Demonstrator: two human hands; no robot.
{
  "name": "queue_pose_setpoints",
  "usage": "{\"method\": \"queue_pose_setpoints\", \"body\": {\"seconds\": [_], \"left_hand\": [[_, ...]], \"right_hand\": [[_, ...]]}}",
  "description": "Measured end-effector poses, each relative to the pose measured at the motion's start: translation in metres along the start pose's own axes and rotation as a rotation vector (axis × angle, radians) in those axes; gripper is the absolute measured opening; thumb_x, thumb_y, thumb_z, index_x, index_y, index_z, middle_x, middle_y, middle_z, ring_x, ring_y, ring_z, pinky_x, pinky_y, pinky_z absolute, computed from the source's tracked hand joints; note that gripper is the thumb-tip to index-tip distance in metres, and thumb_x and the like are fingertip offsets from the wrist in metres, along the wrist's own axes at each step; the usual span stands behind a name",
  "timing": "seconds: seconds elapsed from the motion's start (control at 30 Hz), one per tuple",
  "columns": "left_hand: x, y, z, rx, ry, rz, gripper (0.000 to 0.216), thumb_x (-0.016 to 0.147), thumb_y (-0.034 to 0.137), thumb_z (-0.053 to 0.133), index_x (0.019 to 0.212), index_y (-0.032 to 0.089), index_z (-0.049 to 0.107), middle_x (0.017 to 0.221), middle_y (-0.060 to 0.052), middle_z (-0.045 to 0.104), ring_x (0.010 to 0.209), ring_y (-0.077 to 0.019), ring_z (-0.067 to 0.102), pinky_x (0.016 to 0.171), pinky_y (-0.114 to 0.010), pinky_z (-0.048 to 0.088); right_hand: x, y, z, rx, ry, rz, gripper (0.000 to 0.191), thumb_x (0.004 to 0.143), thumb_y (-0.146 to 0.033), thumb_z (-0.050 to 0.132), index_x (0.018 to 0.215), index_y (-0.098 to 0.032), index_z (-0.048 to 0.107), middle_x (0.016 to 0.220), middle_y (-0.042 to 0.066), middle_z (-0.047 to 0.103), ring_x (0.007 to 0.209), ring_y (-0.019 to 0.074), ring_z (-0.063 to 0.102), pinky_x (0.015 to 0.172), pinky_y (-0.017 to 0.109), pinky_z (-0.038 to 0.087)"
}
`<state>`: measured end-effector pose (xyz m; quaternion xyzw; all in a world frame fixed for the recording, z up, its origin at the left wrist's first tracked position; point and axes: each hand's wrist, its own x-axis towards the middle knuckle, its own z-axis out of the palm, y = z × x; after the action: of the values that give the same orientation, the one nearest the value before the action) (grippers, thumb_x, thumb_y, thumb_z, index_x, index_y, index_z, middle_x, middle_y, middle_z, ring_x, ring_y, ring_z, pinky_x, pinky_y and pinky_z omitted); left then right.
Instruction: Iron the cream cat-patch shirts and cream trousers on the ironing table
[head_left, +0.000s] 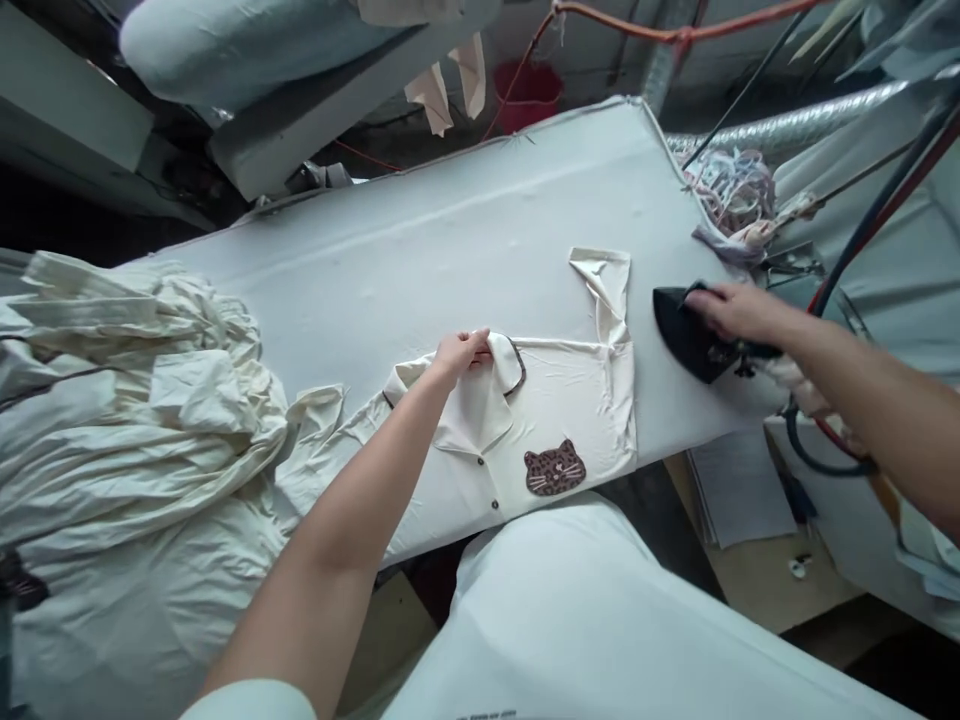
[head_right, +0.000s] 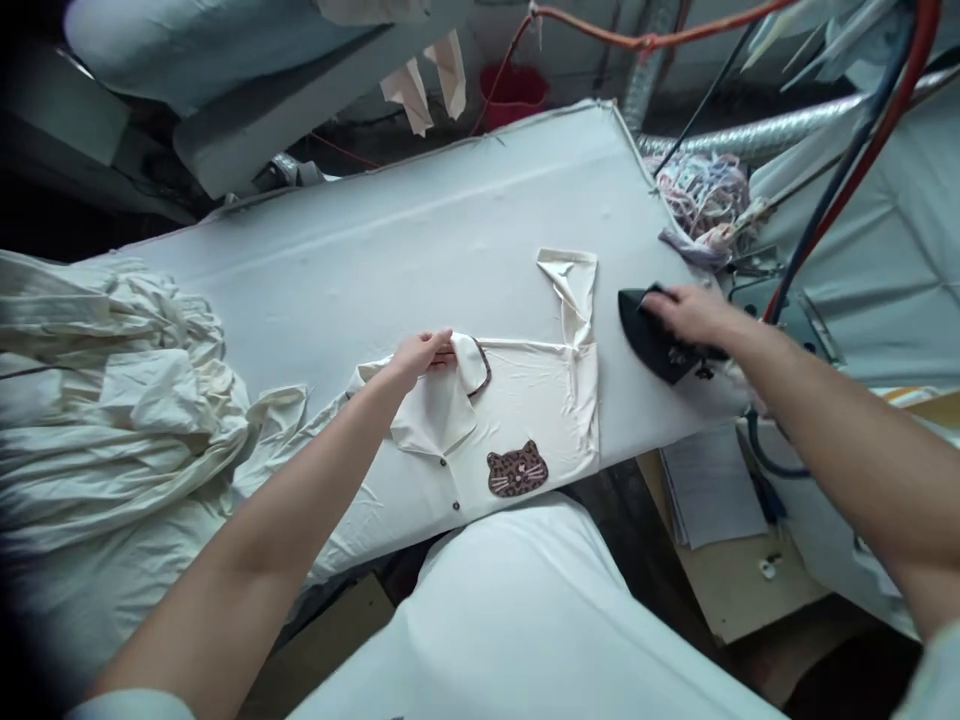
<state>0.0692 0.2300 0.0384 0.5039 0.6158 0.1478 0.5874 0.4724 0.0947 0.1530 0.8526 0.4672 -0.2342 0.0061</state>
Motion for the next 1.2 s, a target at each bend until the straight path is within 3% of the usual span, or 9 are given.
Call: {"method": "queue_pose_setpoints", "body": {"seconds": [0.23, 0.33, 0.47, 0.6, 0.77, 0.87, 1.0, 1.1, 1.2], "left_hand": [[0.032, 0.011, -0.012, 0.177, -0.039, 0.098, 0.020, 0.077, 0.029, 0.078, 0.083, 0.018, 0.062, 0.067, 0.000, 0.069, 0.063, -0.0135, 0.066, 0.059, -0.020, 0.048], [0.041, 0.018, -0.015, 0.284, -0.093, 0.122, 0.015, 0.077, 0.024, 0.075, 0.087, 0.018, 0.065, 0.065, 0.001, 0.067, 0.059, -0.0123, 0.063, 0.056, -0.020, 0.045], [0.049, 0.033, -0.012, 0.407, -0.181, 0.153, 0.014, 0.076, 0.022, 0.075, 0.088, 0.018, 0.069, 0.064, 0.001, 0.067, 0.060, -0.0133, 0.062, 0.061, -0.022, 0.047], [0.034, 0.031, -0.031, 0.473, -0.150, 0.239, 0.012, 0.082, 0.025, 0.070, 0.092, 0.019, 0.072, 0.082, -0.004, 0.074, 0.081, -0.0188, 0.067, 0.079, -0.028, 0.049], [-0.019, -0.022, -0.105, 0.815, 0.342, 0.366, 0.027, 0.087, 0.036, 0.062, 0.108, 0.021, 0.071, 0.117, -0.012, 0.072, 0.118, -0.0316, 0.060, 0.102, -0.042, 0.042], [-0.033, -0.046, -0.139, 0.969, 0.256, 0.164, 0.021, 0.085, 0.036, 0.059, 0.092, 0.021, 0.073, 0.101, -0.012, 0.075, 0.106, -0.0333, 0.064, 0.093, -0.043, 0.043], [-0.023, -0.042, -0.152, 1.049, 0.185, 0.169, 0.023, 0.085, 0.033, 0.055, 0.086, 0.022, 0.075, 0.093, -0.012, 0.076, 0.101, -0.0333, 0.067, 0.090, -0.042, 0.044], [-0.014, -0.036, -0.158, 1.065, 0.075, 0.375, 0.026, 0.085, 0.030, 0.054, 0.096, 0.022, 0.076, 0.116, -0.012, 0.073, 0.118, -0.0329, 0.062, 0.102, -0.043, 0.042], [-0.006, -0.035, -0.171, 1.095, -0.256, 0.767, 0.028, 0.078, 0.030, 0.060, 0.101, 0.025, 0.076, 0.159, -0.006, 0.048, 0.149, -0.0321, 0.036, 0.122, -0.046, 0.026]], "right_hand": [[-0.093, -0.151, 0.062, -0.012, -0.287, -0.501, 0.035, 0.093, -0.058, 0.063, 0.092, -0.024, 0.069, 0.089, 0.005, 0.074, 0.070, 0.0193, 0.064, 0.058, 0.029, 0.041], [-0.111, -0.214, 0.115, -0.010, -0.384, -0.544, 0.033, 0.092, -0.054, 0.064, 0.097, -0.023, 0.070, 0.093, 0.007, 0.075, 0.077, 0.0230, 0.067, 0.061, 0.030, 0.042], [-0.117, -0.247, 0.161, -0.052, -0.413, -0.472, 0.032, 0.092, -0.053, 0.064, 0.101, -0.022, 0.069, 0.098, 0.009, 0.075, 0.084, 0.0271, 0.070, 0.064, 0.031, 0.042], [-0.086, -0.251, 0.153, 0.040, -0.216, -0.417, 0.045, 0.096, -0.062, 0.055, 0.104, -0.020, 0.069, 0.098, 0.012, 0.076, 0.087, 0.0269, 0.070, 0.067, 0.031, 0.044], [-0.024, -0.279, 0.117, 0.036, -0.273, -0.452, 0.039, 0.094, -0.056, 0.059, 0.098, -0.019, 0.071, 0.087, 0.008, 0.075, 0.073, 0.0202, 0.066, 0.063, 0.028, 0.042], [-0.014, -0.310, 0.120, -0.150, -0.458, -0.716, 0.037, 0.085, -0.057, 0.071, 0.089, -0.021, 0.072, 0.078, 0.004, 0.072, 0.068, 0.0186, 0.064, 0.060, 0.027, 0.039], [-0.024, -0.360, 0.145, -0.372, -0.417, -0.917, 0.034, 0.082, -0.053, 0.076, 0.094, -0.022, 0.076, 0.084, 0.007, 0.072, 0.079, 0.0247, 0.067, 0.066, 0.031, 0.042], [-0.034, -0.376, 0.149, -0.402, -0.431, -0.877, 0.041, 0.086, -0.057, 0.071, 0.099, -0.019, 0.076, 0.086, 0.010, 0.072, 0.082, 0.0275, 0.068, 0.069, 0.034, 0.044], [-0.056, -0.362, 0.140, -0.376, -0.493, -0.766, 0.047, 0.086, -0.063, 0.069, 0.099, -0.018, 0.074, 0.087, 0.010, 0.073, 0.081, 0.0273, 0.068, 0.066, 0.032, 0.043]]}}
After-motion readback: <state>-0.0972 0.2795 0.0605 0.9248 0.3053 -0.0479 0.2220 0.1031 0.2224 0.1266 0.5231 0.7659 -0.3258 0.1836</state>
